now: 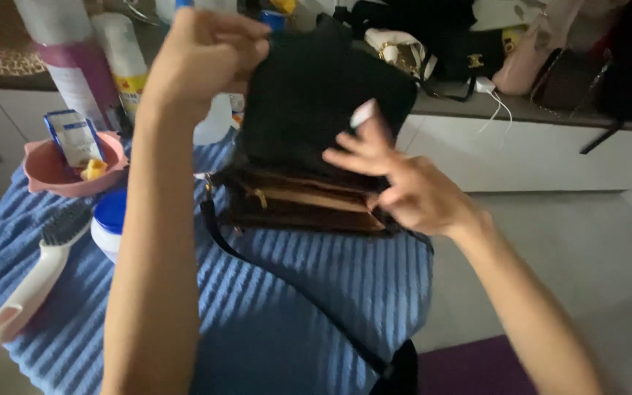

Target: Applying leather conditioner or polish to a small black bag and rubbing it in by hand.

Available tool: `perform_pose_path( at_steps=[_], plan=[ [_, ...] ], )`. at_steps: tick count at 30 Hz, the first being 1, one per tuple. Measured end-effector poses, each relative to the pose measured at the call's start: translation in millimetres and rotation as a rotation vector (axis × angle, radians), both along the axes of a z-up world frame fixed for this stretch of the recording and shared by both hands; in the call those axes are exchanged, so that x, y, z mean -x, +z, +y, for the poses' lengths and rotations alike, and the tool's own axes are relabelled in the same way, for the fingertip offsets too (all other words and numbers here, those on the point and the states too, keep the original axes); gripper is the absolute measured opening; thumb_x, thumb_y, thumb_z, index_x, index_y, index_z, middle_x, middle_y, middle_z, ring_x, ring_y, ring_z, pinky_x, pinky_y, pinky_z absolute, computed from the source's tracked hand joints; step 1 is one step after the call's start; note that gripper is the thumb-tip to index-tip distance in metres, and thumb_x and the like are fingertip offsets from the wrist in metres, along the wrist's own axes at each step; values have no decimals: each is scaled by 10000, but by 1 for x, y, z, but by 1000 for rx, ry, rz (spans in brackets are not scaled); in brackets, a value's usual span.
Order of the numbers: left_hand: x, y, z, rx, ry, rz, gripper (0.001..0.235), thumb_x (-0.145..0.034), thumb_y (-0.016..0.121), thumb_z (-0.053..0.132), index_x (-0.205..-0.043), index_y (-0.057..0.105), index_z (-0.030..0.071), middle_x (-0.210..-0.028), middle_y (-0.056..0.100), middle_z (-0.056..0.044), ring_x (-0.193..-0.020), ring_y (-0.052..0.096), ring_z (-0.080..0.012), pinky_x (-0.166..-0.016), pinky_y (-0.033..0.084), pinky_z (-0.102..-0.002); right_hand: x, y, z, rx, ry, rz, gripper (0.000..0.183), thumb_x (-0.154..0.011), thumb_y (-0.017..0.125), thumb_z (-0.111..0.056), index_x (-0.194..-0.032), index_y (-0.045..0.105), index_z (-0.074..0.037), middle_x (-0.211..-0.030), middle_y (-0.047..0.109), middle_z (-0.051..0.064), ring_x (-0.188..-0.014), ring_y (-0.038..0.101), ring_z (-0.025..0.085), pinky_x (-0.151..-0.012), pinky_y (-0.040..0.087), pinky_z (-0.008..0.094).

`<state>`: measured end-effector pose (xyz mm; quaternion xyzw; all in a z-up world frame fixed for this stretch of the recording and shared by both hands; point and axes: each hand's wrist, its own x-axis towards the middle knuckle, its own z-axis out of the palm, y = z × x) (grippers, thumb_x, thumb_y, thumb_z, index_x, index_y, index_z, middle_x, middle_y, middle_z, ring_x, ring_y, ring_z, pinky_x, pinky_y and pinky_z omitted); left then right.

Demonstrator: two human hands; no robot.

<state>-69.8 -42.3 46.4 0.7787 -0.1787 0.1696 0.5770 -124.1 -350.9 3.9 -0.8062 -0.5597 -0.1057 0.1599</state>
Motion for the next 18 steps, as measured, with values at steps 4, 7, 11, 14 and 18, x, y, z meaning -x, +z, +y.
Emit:
perform_pose_path(
  at_steps=[4, 7, 11, 14, 18],
  plan=[
    [-5, -8, -4, 58, -28, -186, 266, -1007, 615, 125, -1262, 662, 67, -1173, 707, -126, -1080, 716, -245, -816, 666, -308, 40, -14, -25, -448, -66, -4, 718, -1090, 74, -710, -1660, -118, -317, -1480, 606, 272, -1523, 514, 417, -1376, 326, 535],
    [-1, -18, -10, 39, 35, -268, 288, -1029, 588, 110, -1294, 659, 26, -1180, 709, -179, -1124, 685, -305, -838, 615, -345, 58, -45, -41, -692, -94, 131, 750, -1069, 130, -767, -1653, -102, -357, -1417, 619, 350, -1511, 517, 462, -1396, 308, 599],
    [6, -51, -11, 18, 85, -484, 264, -1034, 662, 9, -1297, 656, -6, -1121, 719, -174, -1025, 689, -248, -778, 535, -308, 68, -91, -33, -959, -42, 213, 763, -1103, 226, -736, -1660, -17, -274, -1414, 573, 378, -1470, 512, 453, -1369, 307, 619],
    [48, -62, -22, 40, 151, -393, 289, -1011, 634, 37, -1298, 649, 8, -1234, 717, -191, -1169, 699, -291, -945, 612, -402, 69, -91, -14, -848, -60, 41, 750, -1121, 197, -702, -1669, 25, -220, -1477, 583, 263, -1515, 492, 358, -1391, 302, 539],
    [92, -57, -30, 136, 105, -319, 279, -1028, 618, 104, -1293, 621, 18, -1274, 697, -190, -1238, 679, -305, -994, 618, -404, 64, -66, 5, -759, -38, -65, 710, -1151, 180, -635, -1661, 23, -166, -1489, 595, 229, -1545, 475, 379, -1389, 332, 560]
  ],
)
